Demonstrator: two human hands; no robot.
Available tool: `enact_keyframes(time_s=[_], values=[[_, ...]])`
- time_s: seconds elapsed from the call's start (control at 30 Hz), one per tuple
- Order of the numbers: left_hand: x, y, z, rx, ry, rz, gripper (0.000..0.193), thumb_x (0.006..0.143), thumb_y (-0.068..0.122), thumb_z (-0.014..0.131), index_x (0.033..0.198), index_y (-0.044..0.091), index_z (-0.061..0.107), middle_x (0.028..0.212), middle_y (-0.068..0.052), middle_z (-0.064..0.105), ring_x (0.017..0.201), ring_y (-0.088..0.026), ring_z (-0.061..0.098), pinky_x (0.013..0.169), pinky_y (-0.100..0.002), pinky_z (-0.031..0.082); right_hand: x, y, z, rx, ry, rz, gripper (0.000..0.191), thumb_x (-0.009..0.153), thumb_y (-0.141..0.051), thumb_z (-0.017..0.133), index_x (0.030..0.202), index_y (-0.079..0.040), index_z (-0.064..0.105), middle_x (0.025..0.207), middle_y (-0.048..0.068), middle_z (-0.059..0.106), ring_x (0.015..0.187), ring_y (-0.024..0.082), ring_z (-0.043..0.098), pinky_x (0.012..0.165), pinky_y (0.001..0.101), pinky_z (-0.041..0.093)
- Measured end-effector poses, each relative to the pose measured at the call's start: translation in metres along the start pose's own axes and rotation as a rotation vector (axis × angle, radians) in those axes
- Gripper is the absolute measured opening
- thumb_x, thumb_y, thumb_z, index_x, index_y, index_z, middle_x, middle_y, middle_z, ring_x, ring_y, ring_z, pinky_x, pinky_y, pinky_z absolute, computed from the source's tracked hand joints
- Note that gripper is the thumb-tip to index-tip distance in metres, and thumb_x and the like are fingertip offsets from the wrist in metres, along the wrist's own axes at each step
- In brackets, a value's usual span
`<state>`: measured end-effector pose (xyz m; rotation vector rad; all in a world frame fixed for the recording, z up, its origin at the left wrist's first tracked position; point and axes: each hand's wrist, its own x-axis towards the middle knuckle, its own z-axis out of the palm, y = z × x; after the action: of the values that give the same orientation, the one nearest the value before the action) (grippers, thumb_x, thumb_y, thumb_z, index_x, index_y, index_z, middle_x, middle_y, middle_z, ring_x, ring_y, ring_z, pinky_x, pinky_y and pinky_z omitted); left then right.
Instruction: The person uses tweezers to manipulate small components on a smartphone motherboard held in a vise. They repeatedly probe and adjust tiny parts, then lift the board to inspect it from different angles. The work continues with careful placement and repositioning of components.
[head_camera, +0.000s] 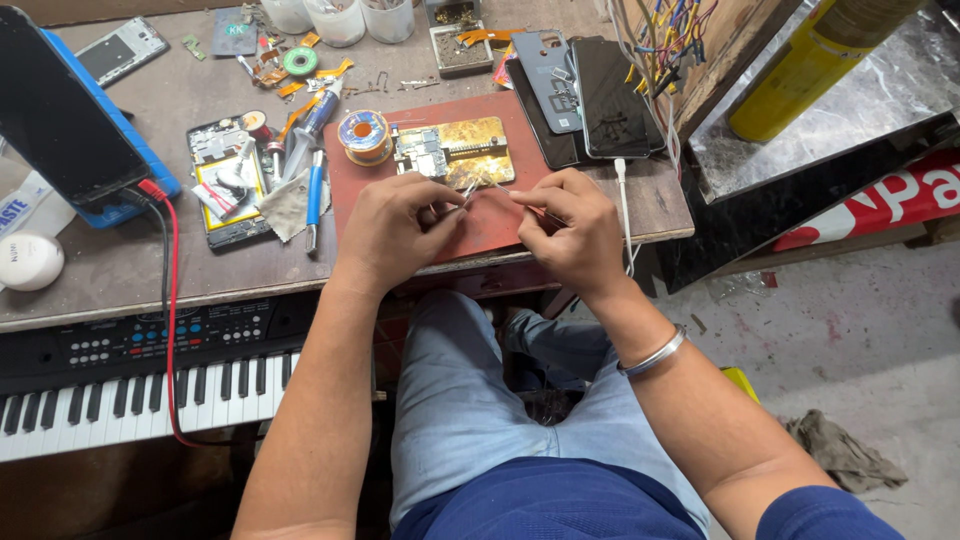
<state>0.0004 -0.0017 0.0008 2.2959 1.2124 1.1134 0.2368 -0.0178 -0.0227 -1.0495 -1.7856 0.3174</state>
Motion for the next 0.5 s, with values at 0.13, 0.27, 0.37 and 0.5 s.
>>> enact_keyframes(time_s=[0.13, 0.27, 0.37, 0.5], values=[[0.0008, -0.0026, -0.0001, -0.012, -0.001, -0.026, 0.013, 0.085, 0.012, 0.081, 0.097, 0.008, 0.079, 0.084, -0.008, 0.073, 0.070, -0.021, 0.069, 0.064, -0.033, 0.055, -0.0014, -0.0004, -0.0022, 0.063, -0.026, -0.017, 0.020, 0.083, -0.002, 0.072, 0.102, -0.007, 0.079, 0.093, 0.006, 0.068, 0.080, 0.018, 0.069, 0.068, 0.0302, 0.057], [0.0014, -0.0041, -0.0006, 0.005, -0.011, -0.010, 0.014, 0.084, 0.011, 0.081, 0.098, 0.009, 0.081, 0.085, -0.009, 0.073, 0.073, -0.023, 0.070, 0.066, -0.034, 0.055, 0.0006, -0.0005, -0.0008, -0.061, 0.004, -0.057, 0.022, 0.081, -0.002, 0.073, 0.101, -0.007, 0.080, 0.091, 0.007, 0.068, 0.083, 0.022, 0.067, 0.073, 0.0341, 0.055], [0.0007, -0.0035, -0.0010, 0.017, -0.009, -0.011, 0.015, 0.083, 0.011, 0.082, 0.097, 0.008, 0.080, 0.085, -0.010, 0.073, 0.074, -0.024, 0.070, 0.067, -0.035, 0.055, 0.0008, -0.0016, 0.0003, -0.067, 0.013, -0.071, 0.021, 0.080, -0.002, 0.074, 0.100, -0.007, 0.080, 0.091, 0.008, 0.068, 0.084, 0.023, 0.067, 0.073, 0.0344, 0.055], [0.0014, -0.0024, -0.0017, -0.005, -0.023, -0.029, 0.015, 0.083, 0.011, 0.081, 0.097, 0.008, 0.080, 0.086, -0.010, 0.073, 0.073, -0.023, 0.070, 0.068, -0.034, 0.056, 0.0004, -0.0014, -0.0026, -0.063, 0.005, -0.099, 0.020, 0.081, -0.002, 0.074, 0.100, -0.007, 0.079, 0.092, 0.008, 0.068, 0.086, 0.023, 0.067, 0.076, 0.0350, 0.056]])
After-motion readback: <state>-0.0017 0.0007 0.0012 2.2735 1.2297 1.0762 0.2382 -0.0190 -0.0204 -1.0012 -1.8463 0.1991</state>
